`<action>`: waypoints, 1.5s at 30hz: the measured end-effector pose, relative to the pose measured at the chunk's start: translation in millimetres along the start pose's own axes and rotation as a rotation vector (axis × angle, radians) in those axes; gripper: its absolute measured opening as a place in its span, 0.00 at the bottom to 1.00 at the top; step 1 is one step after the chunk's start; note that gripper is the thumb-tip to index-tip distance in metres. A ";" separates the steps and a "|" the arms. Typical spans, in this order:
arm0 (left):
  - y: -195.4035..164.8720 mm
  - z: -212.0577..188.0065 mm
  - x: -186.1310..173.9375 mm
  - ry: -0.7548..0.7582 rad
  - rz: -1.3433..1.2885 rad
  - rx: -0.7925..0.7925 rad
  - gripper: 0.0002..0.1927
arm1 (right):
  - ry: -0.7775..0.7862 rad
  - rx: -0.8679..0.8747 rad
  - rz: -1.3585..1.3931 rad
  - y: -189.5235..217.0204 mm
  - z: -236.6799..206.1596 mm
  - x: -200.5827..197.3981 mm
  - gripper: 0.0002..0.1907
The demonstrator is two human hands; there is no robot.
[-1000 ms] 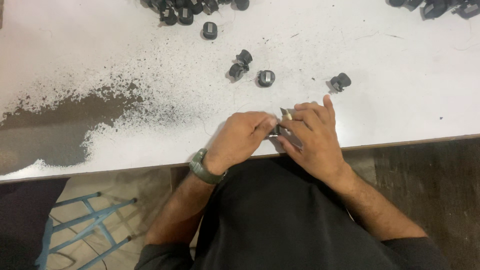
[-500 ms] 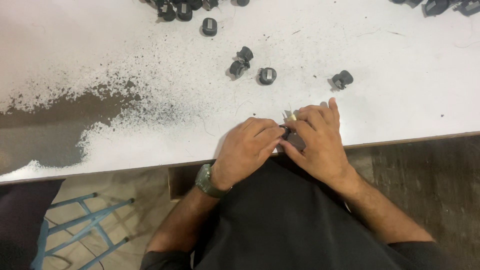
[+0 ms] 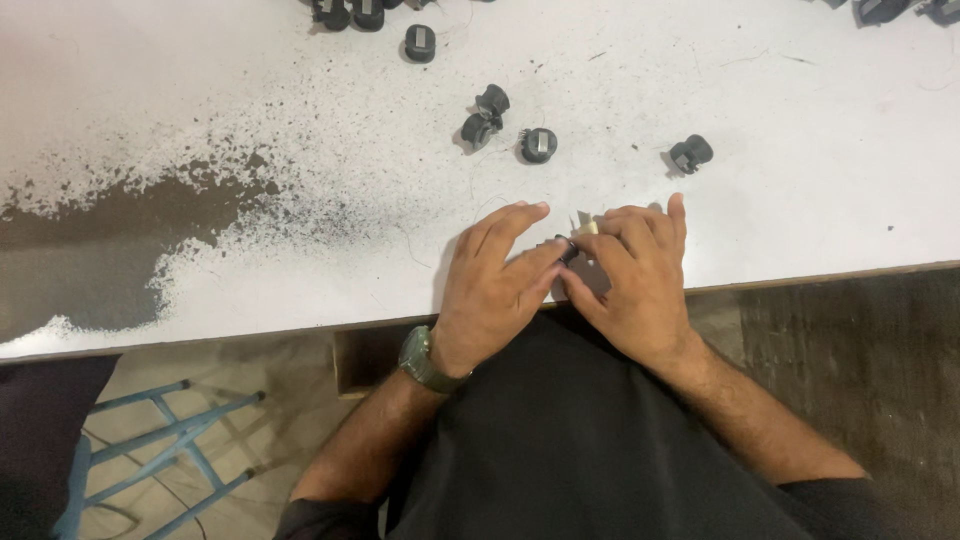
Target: The person sits at a workbench and assembles small black plastic rotor-like components, fitting small inserts into housings one at a time using a small handheld tool. Finished assemblies are set aside on the bench in a growing row while loose parts are drawn from piles on the table.
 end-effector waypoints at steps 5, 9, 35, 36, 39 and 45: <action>-1.1 -5.7 -5.2 -0.038 0.064 0.036 0.11 | 0.000 0.034 0.011 2.6 -0.1 -1.3 0.22; -1.6 -10.3 -8.1 -0.038 0.056 -0.024 0.09 | -0.093 -0.033 0.083 7.9 -7.6 -11.1 0.25; 1.2 -10.2 6.6 -0.062 0.098 -0.019 0.13 | -0.117 -0.099 0.257 2.1 -10.7 10.8 0.18; 0.7 -10.4 6.7 -0.069 0.112 -0.004 0.12 | -0.121 -0.086 0.267 1.4 -10.8 11.3 0.18; -0.2 -10.1 8.2 -0.063 0.157 0.048 0.09 | -0.105 -0.095 0.240 0.5 -10.8 12.9 0.17; -3.5 -9.2 11.2 -0.060 0.201 0.114 0.06 | -0.112 -0.097 0.279 -2.4 -10.5 12.8 0.16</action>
Point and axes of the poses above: each hand's wrist, its own z-axis towards the middle knuckle, its own x-axis out of the palm, y = z × x, the point moved 4 cm from there along z, towards the middle knuckle, and after that the axes turned 12 degrees about z, right-handed, at the moved point
